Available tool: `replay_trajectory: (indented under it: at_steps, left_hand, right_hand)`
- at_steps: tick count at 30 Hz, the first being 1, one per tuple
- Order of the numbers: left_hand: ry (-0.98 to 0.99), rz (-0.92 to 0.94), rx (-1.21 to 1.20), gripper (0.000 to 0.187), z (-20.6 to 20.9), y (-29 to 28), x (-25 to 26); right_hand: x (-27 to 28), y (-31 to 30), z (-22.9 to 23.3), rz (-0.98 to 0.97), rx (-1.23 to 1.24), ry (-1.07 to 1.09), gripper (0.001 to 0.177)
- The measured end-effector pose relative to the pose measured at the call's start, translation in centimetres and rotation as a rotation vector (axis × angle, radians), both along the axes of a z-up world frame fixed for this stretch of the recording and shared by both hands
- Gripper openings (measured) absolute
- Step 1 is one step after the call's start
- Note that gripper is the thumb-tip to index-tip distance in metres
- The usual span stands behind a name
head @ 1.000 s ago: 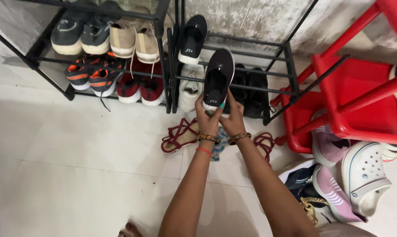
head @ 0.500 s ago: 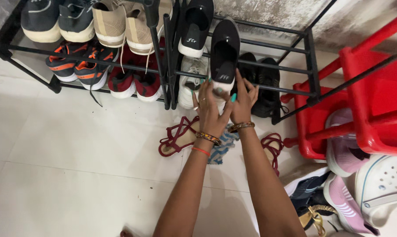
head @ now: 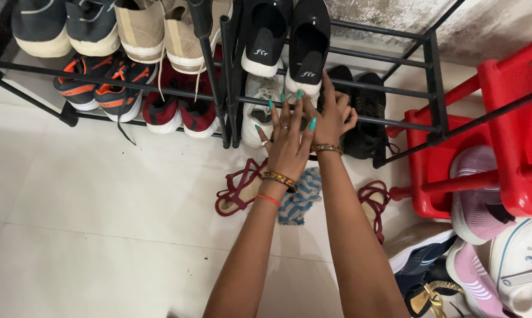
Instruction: The person sits on the floor and wipes several pairs of shoes with a cloth, including black sneakers, red sandals, and pink slippers. The person then wipes the shelves of a red plastic shoe rack.
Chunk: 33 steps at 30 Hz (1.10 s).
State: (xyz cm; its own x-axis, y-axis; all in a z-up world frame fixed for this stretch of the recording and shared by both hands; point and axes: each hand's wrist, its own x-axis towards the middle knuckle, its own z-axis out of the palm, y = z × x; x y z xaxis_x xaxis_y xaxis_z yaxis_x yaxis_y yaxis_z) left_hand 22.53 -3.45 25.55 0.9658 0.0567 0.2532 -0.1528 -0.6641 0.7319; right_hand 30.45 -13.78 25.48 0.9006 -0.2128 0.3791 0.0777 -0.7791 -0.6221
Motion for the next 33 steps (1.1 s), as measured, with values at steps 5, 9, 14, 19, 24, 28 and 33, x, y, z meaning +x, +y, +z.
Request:
replay_trajectory:
  at_steps: [5, 9, 14, 19, 24, 28, 33]
  left_hand:
    - [0.09, -0.025, -0.05, 0.067, 0.3, 0.0, 0.8]
    - [-0.094, -0.132, -0.216, 0.071, 0.2, 0.8, 0.9]
    - [-0.185, -0.211, 0.026, 0.057, -2.0, 3.5, -1.4]
    - [-0.04, -0.243, 0.32, 0.045, -5.9, 5.0, -5.9]
    - [0.539, -0.058, 0.533, 0.066, -7.4, 6.6, -9.3]
    - [0.778, 0.034, 0.594, 0.092, -8.4, 8.9, -10.6]
    - [0.605, -0.041, 0.569, 0.085, -11.7, 9.4, -11.9]
  right_hand:
    - [1.8, 0.3, -0.3, -0.069, -0.027, 0.147, 0.071]
    - [2.0, -0.2, -0.9, 0.126, 0.147, -0.091, 0.079]
    - [-4.6, -0.6, -3.9, 0.11, 0.013, -0.394, 0.059]
    - [-13.1, -0.3, -9.0, 0.146, -0.129, -0.03, 0.062]
    - [-18.4, -0.5, -14.3, 0.215, -0.235, 0.69, 0.081]
    - [-22.8, -1.4, -18.7, 0.25, -0.283, 0.434, 0.069]
    - [-22.4, -5.1, -19.0, 0.154, -0.082, 0.403, 0.033]
